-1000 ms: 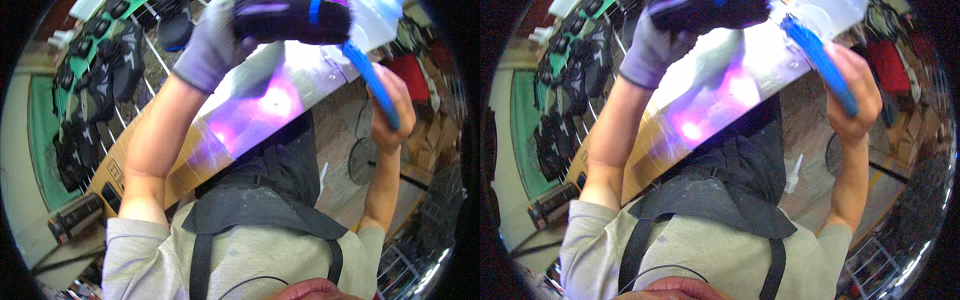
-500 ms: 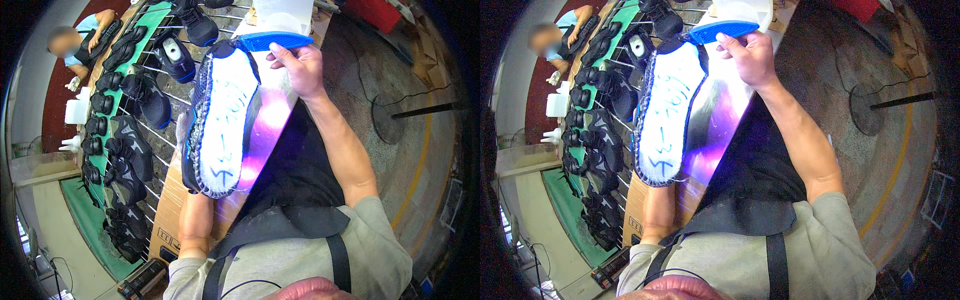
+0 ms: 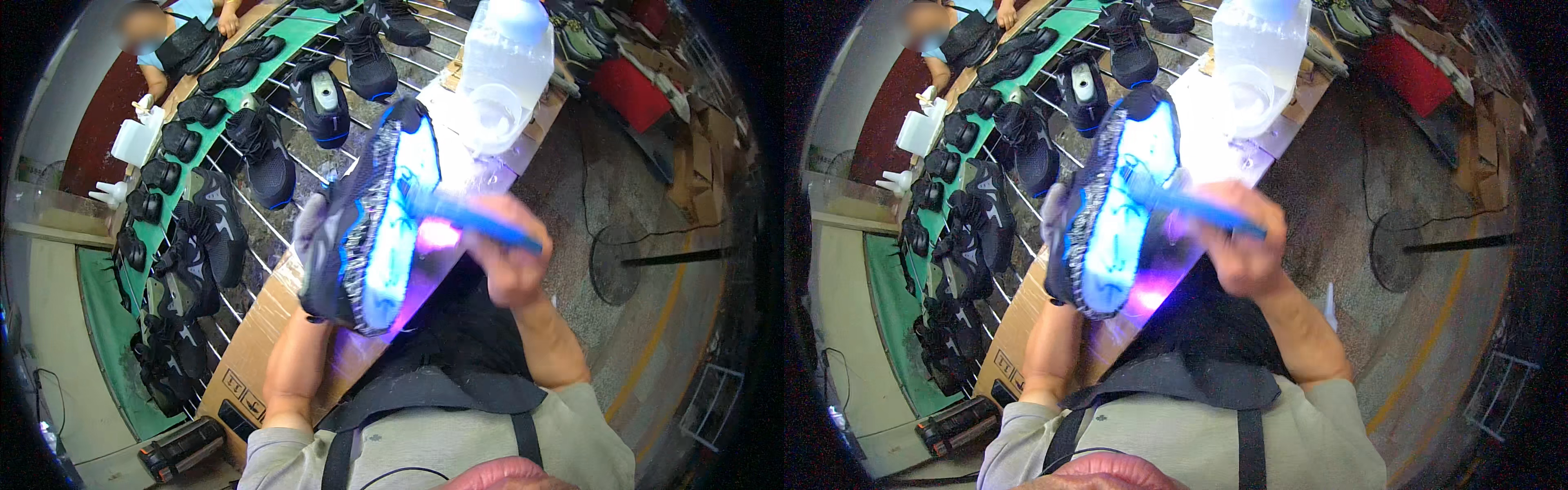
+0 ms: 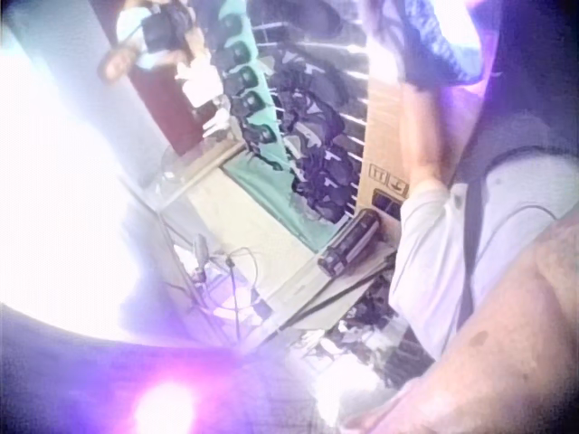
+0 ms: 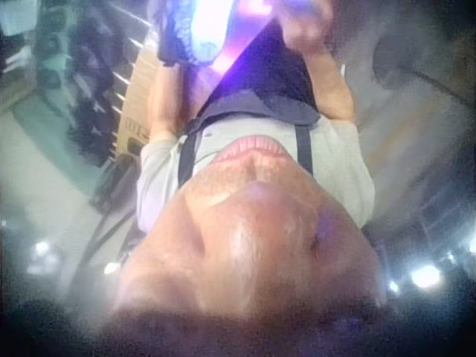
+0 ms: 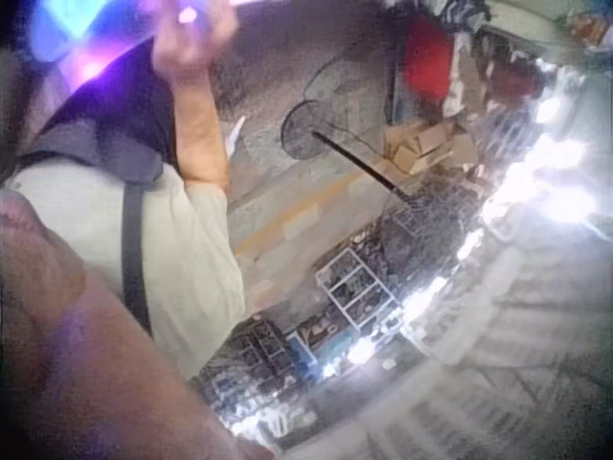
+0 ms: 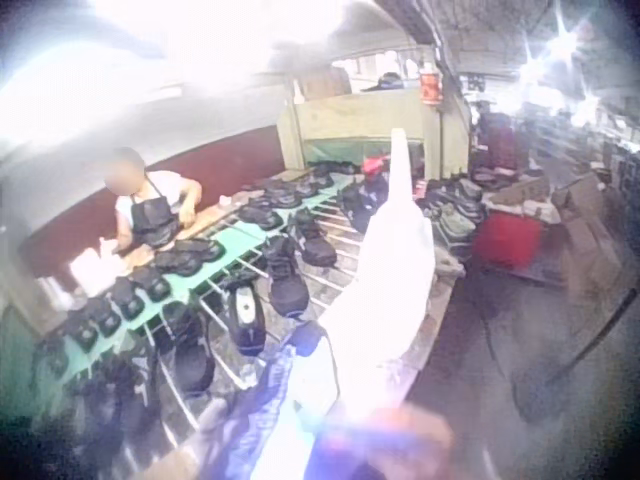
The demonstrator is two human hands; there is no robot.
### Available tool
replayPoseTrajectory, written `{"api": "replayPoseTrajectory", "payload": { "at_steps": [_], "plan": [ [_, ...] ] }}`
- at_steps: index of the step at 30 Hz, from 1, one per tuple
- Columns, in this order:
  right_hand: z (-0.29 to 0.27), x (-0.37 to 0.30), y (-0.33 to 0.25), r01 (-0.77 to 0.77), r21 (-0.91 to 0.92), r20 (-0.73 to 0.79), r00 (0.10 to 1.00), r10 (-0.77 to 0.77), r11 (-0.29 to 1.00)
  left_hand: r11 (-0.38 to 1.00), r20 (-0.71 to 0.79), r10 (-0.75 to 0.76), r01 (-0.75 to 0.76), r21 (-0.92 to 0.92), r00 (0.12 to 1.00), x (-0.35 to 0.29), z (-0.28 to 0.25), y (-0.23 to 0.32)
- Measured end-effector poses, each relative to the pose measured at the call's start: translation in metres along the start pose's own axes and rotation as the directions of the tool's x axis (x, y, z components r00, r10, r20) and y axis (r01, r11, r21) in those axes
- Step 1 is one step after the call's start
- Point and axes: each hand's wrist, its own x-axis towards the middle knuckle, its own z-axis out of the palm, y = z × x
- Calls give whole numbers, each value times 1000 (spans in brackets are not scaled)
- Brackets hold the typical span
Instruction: The person cleans a shoe by hand using a small brush and a clear liquid from a container, scrubbing along the edges and the sole.
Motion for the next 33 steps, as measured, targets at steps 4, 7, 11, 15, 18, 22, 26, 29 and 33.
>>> {"api": "replayPoseTrajectory", "payload": {
  "at_steps": [4,7,11,15,18,22,26,29,33],
  "plan": [
    [-30,11,28,-518,665,85,769,634,538,994,245,31,-55,94,969,64,49,29],
    [-45,25,46,-442,716,-12,766,643,540,967,472,-251,239,87,845,156,116,54],
    [-55,30,74,-428,715,-43,762,647,552,885,313,-182,17,466,932,306,181,40],
    [-66,34,101,-405,722,-104,738,666,562,177,295,309,-359,916,904,438,177,13],
    [-74,36,126,-398,694,-116,760,640,599,-454,420,430,-210,866,799,501,173,-14],
    [-80,43,162,-417,651,-98,782,615,634,-420,223,391,-43,907,893,540,172,-60],
    [-80,48,190,-439,684,-42,774,632,583,-603,214,247,-23,798,945,556,167,-75],
    [-82,51,205,-450,653,-33,787,616,610,-579,100,265,76,812,959,576,153,-93],
    [-101,64,211,-597,413,77,776,626,688,-646,177,199,-7,764,964,580,144,-108]
  ]
}}
